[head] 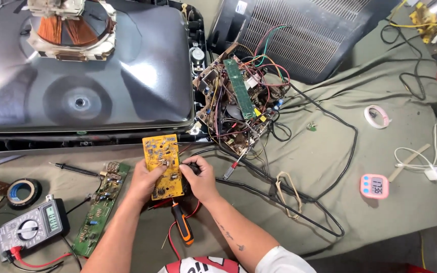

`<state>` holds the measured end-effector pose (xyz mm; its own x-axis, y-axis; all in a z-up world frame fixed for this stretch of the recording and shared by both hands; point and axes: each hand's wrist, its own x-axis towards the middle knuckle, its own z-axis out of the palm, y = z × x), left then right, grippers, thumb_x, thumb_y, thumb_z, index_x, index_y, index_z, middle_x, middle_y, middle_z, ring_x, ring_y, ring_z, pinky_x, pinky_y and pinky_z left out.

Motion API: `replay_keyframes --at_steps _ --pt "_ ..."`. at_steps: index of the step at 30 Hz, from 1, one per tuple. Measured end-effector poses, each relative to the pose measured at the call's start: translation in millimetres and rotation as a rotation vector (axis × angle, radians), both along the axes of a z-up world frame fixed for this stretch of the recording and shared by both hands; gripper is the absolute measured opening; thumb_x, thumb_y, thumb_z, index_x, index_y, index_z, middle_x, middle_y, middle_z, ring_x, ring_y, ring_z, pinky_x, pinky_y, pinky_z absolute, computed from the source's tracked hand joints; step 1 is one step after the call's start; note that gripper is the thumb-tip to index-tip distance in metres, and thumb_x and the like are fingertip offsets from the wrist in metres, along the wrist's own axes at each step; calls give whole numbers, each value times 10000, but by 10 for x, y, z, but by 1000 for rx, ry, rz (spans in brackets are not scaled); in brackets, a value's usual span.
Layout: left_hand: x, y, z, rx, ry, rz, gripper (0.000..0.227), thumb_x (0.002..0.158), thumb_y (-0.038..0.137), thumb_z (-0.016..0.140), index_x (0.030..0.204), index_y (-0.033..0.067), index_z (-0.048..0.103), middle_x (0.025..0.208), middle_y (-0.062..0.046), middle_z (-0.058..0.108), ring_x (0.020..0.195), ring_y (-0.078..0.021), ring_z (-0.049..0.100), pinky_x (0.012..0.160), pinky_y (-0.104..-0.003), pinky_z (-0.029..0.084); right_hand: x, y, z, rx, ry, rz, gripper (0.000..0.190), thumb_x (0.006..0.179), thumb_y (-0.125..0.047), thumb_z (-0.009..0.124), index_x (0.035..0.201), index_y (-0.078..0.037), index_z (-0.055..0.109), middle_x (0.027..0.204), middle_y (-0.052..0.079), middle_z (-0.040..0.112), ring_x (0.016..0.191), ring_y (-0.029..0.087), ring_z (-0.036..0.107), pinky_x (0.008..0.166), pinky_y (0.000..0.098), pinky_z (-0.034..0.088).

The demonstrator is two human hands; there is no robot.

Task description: The person holds a yellow circuit board and uses a multimeter to test various points on it. They move the multimeter probes across different components on the board while holding it steady with their other hand.

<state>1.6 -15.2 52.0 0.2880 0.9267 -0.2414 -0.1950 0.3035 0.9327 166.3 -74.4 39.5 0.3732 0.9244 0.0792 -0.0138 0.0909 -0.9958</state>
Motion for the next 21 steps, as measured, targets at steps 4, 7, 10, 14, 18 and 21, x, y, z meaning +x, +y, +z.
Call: replay_keyframes --at_steps 4,7,10,14,18,21 --pt "29 -41 53 34 -51 61 276 806 53 773 1027 -65 655 777 -210 673 640 -301 674 632 -427 555 -27 -10 71 9 34 23 148 887 -152 809 969 -48 743 797 30 671 774 72 532 687 267 488" --pt "57 -68 151 51 -51 59 247 804 50 770 996 -55 654 764 -169 671 631 -261 667 611 -405 548 8 -1 95 11 -19 20 152 869 -154 818 960 -55 748 795 27 677 774 68 552 690 256 493" --pt "68 -56 143 66 -51 51 230 804 38 772 972 -47 639 719 -151 647 619 -230 657 588 -373 540 17 7 59 22 30 13 160 900 -160 805 971 -32 741 798 76 673 758 92 524 693 284 488" --pt "34 -35 78 69 -63 40 228 806 39 771 984 -43 654 738 -185 673 607 -272 670 608 -402 558 -44 -31 63 15 -5 2 149 884 -160 810 962 -51 745 806 31 669 788 80 531 699 265 477" --pt "40 8 -82 75 -33 17 245 791 43 794 989 -42 677 720 -207 670 590 -273 666 609 -390 562 24 -5 -21 16 -91 -26 160 862 -168 826 957 -58 760 808 74 694 775 105 566 704 288 500" --pt "64 19 -203 107 -18 49 270 782 70 802 984 -50 669 779 -154 669 675 -249 650 647 -404 546 -45 -23 46 -6 -64 -66 147 840 -155 826 957 -78 781 788 29 696 795 94 577 749 277 509"
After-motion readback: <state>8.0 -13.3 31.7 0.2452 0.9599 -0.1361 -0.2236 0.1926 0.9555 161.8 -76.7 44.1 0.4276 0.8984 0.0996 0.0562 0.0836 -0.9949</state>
